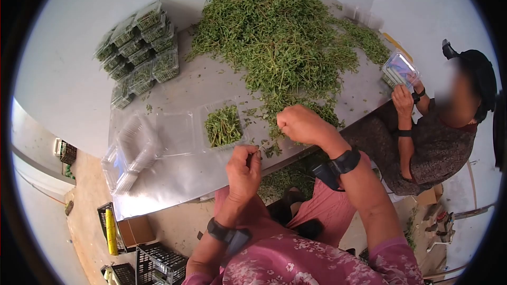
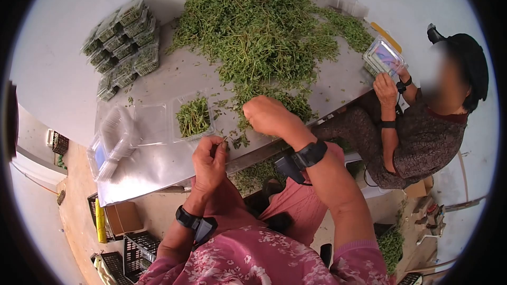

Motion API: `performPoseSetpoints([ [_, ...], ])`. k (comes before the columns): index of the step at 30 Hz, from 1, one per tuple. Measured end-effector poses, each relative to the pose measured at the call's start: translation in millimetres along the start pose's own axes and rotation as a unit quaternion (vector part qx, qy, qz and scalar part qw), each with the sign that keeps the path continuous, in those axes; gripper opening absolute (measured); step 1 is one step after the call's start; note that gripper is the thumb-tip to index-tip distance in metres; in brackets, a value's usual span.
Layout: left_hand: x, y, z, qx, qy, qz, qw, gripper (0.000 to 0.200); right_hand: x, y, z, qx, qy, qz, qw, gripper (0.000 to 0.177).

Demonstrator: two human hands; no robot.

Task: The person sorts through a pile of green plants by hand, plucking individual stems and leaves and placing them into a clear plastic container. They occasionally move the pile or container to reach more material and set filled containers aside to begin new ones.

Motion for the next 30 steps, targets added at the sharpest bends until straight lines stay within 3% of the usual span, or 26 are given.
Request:
performPoseSetpoints([
  [5,-0.3,1.3,-0.6,0.032,0.006,0.014,0.999,0.011,-32.9,-6.4,1.0,0.016,0.112,0.105,0.988,0.007],
  [8,-0.1,1.8,-0.8,0.015,-0.006,-0.001,1.000,0.012,-44.5,-7.7,-5.1,0.127,0.273,0.098,0.949,0.007],
  [11,2.1,2.0,-5.1,0.006,-0.010,-0.015,1.000,0.010,-40.0,-8.1,7.9,0.086,0.158,0.106,0.978,0.008],
  [17,-0.5,2.0,-4.6,-0.035,-0.095,-0.046,0.994,0.005,-43.4,-2.9,0.1,0.134,0.325,0.081,0.933,0.010],
  [26,-41.6,45.6,21.7,-0.036,-0.163,-0.010,0.986,0.006,-43.4,1.5,-7.1,0.192,0.299,0.044,0.934,0.013],
  [30,-50.8,66.6,9.0,-0.044,-0.151,0.013,0.987,0.009,-42.0,3.5,-8.2,0.161,0.304,0.076,0.936,0.014],
])
Point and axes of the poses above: each hand's wrist, its own y-axis towards the middle knuckle, its own x-axis out of the palm, z = x × y, the point moved 1 cm from there along y, towards the middle knuckle, and after that the axes turned 15 degrees about y, right-handed, at the moved point
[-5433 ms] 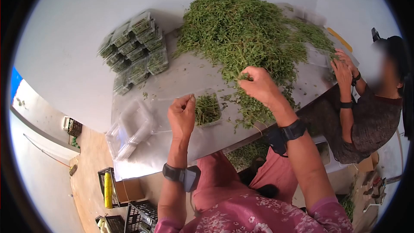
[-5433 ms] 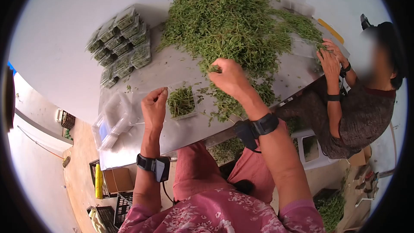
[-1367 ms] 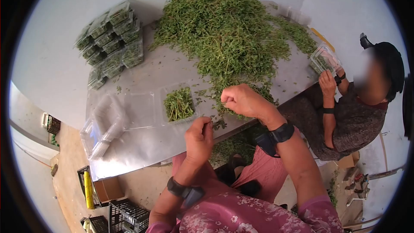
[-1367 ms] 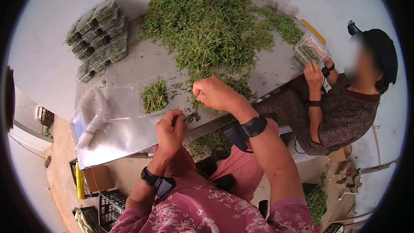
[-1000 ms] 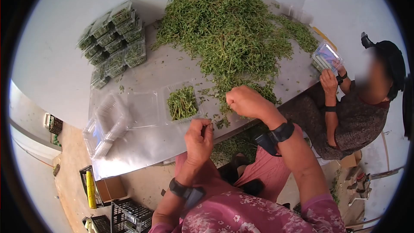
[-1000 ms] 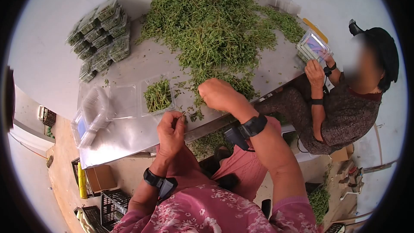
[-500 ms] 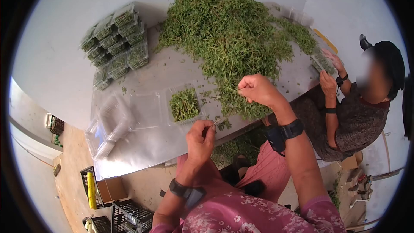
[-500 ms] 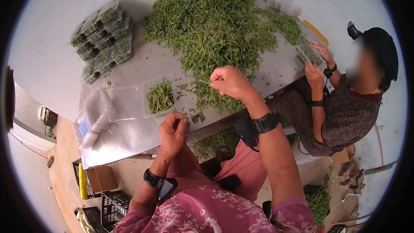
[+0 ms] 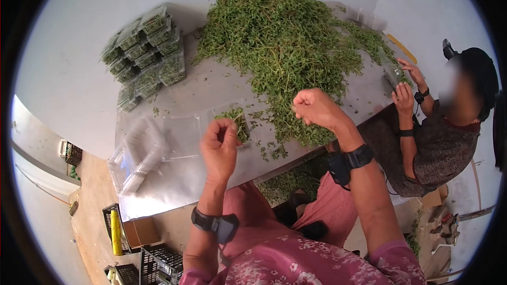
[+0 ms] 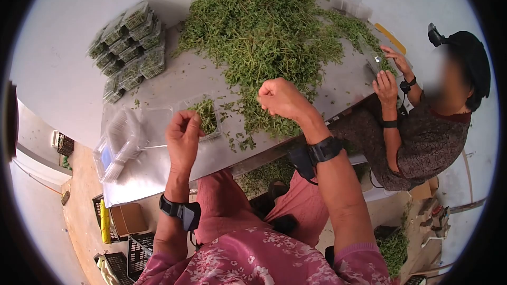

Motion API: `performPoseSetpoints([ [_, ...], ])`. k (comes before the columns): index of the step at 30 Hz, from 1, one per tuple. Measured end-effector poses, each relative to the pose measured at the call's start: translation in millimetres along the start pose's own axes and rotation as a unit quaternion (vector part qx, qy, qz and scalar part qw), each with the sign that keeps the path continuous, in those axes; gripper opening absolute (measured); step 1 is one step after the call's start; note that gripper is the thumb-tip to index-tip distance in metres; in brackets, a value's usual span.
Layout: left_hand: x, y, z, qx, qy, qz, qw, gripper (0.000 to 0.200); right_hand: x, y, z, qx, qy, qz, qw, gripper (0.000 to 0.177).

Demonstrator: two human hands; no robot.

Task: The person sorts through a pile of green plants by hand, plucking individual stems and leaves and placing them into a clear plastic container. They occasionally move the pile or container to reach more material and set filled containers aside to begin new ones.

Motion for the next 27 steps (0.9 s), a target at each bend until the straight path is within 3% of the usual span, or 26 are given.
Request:
performPoseSetpoints([
  [5,-11.8,15.0,-9.6,-0.019,0.104,0.003,0.994,0.014,30.7,15.6,-10.2,-0.051,0.113,-0.016,0.992,0.017],
  [8,-13.6,13.0,-14.0,-0.019,0.135,0.010,0.991,0.018,62.8,13.8,-29.1,-0.073,0.165,-0.080,0.980,0.020],
  [11,-16.5,6.9,-15.9,0.018,0.189,0.027,0.981,0.019,69.9,18.2,-19.4,-0.132,0.095,-0.023,0.986,0.021],
  [14,-12.9,-1.4,-8.8,0.108,0.276,0.059,0.953,0.018,41.8,19.2,-6.3,-0.145,-0.150,-0.012,0.978,0.017],
  [17,4.1,-16.4,-2.9,0.212,0.294,0.073,0.929,0.017,21.7,12.7,10.5,-0.020,-0.297,-0.003,0.955,0.016],
  [20,28.3,-40.2,6.5,0.272,0.264,-0.019,0.925,0.021,18.6,6.6,21.6,0.048,-0.342,-0.026,0.938,0.016],
  [26,59.6,-61.4,-3.0,0.272,0.371,-0.098,0.883,0.031,34.1,-6.3,23.1,0.022,-0.328,0.003,0.944,0.017],
  [27,61.3,-62.4,-3.3,0.263,0.381,-0.097,0.881,0.033,31.4,-5.2,26.7,-0.026,-0.293,0.009,0.956,0.013],
])
Point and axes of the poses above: each hand's wrist, its own y-axis towards the middle knuckle, its own x-axis out of the palm, z = x × y, the point moved 1 cm from there along y, towards the middle knuckle, and after that the axes turned 15 degrees about y, right-handed, at the moved point
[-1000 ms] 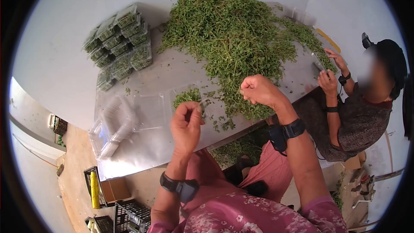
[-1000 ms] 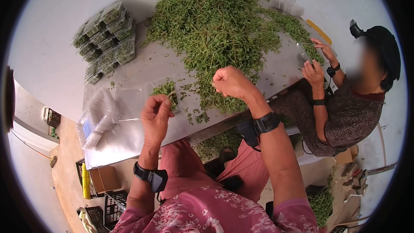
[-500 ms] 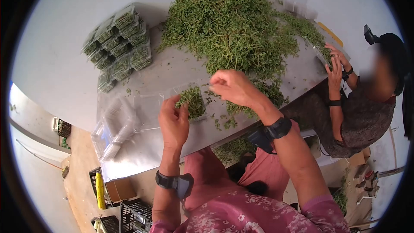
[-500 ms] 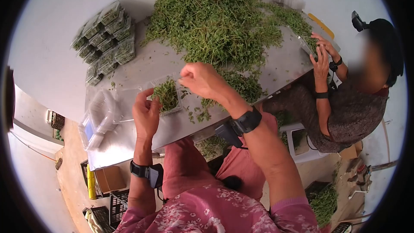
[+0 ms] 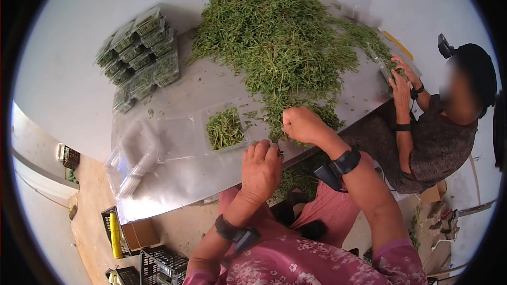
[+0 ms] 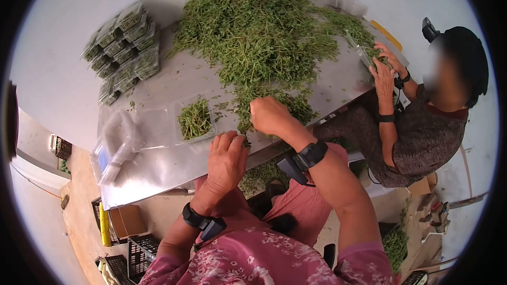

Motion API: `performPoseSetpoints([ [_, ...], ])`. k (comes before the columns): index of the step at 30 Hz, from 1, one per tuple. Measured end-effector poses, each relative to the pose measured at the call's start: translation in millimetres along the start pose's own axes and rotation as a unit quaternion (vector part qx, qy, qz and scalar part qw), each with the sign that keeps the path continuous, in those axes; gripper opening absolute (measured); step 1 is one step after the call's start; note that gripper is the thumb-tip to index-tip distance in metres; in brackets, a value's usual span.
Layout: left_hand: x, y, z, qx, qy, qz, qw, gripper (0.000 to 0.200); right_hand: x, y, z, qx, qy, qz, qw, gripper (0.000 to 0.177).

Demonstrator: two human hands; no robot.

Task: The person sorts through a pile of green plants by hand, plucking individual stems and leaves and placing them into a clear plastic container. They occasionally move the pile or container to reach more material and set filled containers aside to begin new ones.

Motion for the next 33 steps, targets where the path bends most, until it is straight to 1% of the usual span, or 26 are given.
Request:
performPoseSetpoints([
  [2,3.7,-0.7,1.6,-0.020,0.019,-0.010,1.000,0.036,-8.1,3.4,10.4,-0.013,0.036,0.011,0.999,0.012],
  [3,6.8,-0.8,1.8,-0.014,0.017,-0.015,1.000,0.037,-14.6,5.4,12.4,-0.020,0.054,0.017,0.998,0.012],
  [5,13.5,-1.0,2.7,-0.002,0.012,-0.024,1.000,0.041,-35.4,6.5,14.2,0.027,0.119,0.022,0.992,0.011],
  [6,15.2,0.2,4.8,0.000,-0.024,-0.033,0.999,0.044,-44.6,3.7,15.4,0.050,0.151,0.024,0.987,0.010],
  [8,19.1,6.5,8.2,0.003,-0.098,-0.047,0.994,0.049,-59.7,-5.2,19.1,0.042,0.198,0.114,0.973,0.010],
  [9,20.9,11.0,8.5,0.007,-0.098,-0.041,0.994,0.052,-66.8,-9.1,22.8,0.037,0.220,0.159,0.962,0.010],
  [11,24.7,22.2,8.9,0.014,-0.099,-0.030,0.995,0.058,-77.1,-13.4,39.9,0.001,0.107,0.262,0.959,0.010],
  [12,24.2,28.3,9.9,0.003,-0.066,-0.037,0.997,0.060,-80.4,-14.9,49.2,-0.017,0.050,0.311,0.949,0.010],
  [14,21.3,40.0,12.2,-0.019,0.002,-0.050,0.999,0.065,-83.5,-15.9,68.0,0.020,0.020,0.302,0.953,0.009],
  [15,26.8,42.5,11.6,-0.023,0.003,-0.060,0.998,0.066,-83.0,-16.1,72.8,0.039,0.006,0.297,0.954,0.008],
  [17,43.8,44.1,9.1,-0.030,0.006,-0.080,0.996,0.068,-77.4,-14.6,80.7,0.031,-0.009,0.260,0.965,0.007],
  [21,54.1,47.6,23.9,0.036,-0.008,-0.082,0.996,0.071,-64.5,-6.9,90.3,0.038,-0.014,0.189,0.981,0.003],
  [23,52.4,47.5,32.3,0.057,-0.007,-0.082,0.995,0.072,-59.1,-4.6,91.5,0.028,0.045,0.161,0.985,0.008],
  [27,50.0,59.9,43.4,0.021,-0.048,-0.067,0.996,0.070,-59.3,-8.3,69.7,-0.004,0.144,0.135,0.980,0.023],
  [30,53.1,74.1,55.1,0.020,-0.049,-0.067,0.996,0.061,-68.7,-12.5,56.6,0.025,0.165,0.139,0.976,0.029],
  [33,68.9,78.2,57.9,0.049,-0.016,-0.052,0.997,0.044,-70.4,-11.6,67.6,0.050,0.159,0.171,0.971,0.026],
])
Point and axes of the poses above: each hand's wrist, its own y-axis towards the middle knuckle, its own x-axis out of the palm, z = x × y, the point moved 1 cm from there along y, towards the middle knuckle, and after that the axes turned 15 degrees about y, right-handed, at the moved point
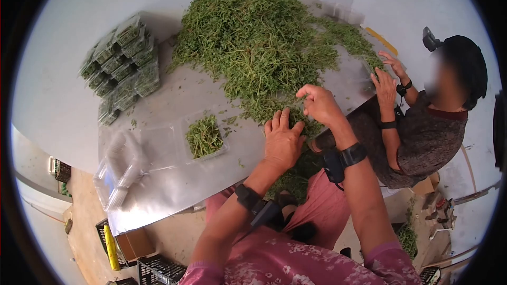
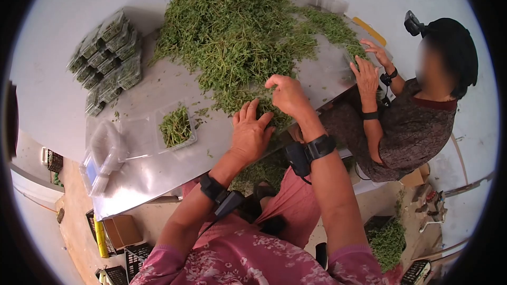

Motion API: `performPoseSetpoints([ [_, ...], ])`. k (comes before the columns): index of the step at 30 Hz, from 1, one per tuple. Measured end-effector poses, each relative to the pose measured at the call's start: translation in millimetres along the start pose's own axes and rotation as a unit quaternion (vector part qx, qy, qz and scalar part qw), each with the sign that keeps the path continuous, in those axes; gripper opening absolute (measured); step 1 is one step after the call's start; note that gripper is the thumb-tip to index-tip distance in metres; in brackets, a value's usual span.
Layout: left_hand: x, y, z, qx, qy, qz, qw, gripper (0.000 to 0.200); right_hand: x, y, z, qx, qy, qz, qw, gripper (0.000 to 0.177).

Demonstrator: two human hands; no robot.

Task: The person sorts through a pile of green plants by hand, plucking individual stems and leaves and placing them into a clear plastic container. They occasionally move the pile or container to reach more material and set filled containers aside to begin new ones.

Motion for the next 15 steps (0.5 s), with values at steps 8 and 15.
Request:
performPoseSetpoints([
  [8,7.6,6.4,-38.9,-0.145,-0.247,0.172,0.943,0.013,-5.4,2.7,13.2,-0.023,-0.043,0.029,0.998,0.015],
  [15,-25.2,3.8,-51.2,-0.151,-0.276,0.032,0.949,0.029,-4.8,3.3,7.6,-0.020,-0.125,-0.022,0.992,0.023],
])
Point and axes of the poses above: each hand's wrist, its own y-axis towards the middle knuckle, its own x-axis out of the palm, z = x × y, the point moved 1 cm from there along y, towards the middle knuckle, and after that the axes turned 15 degrees about y, right-handed, at the moved point
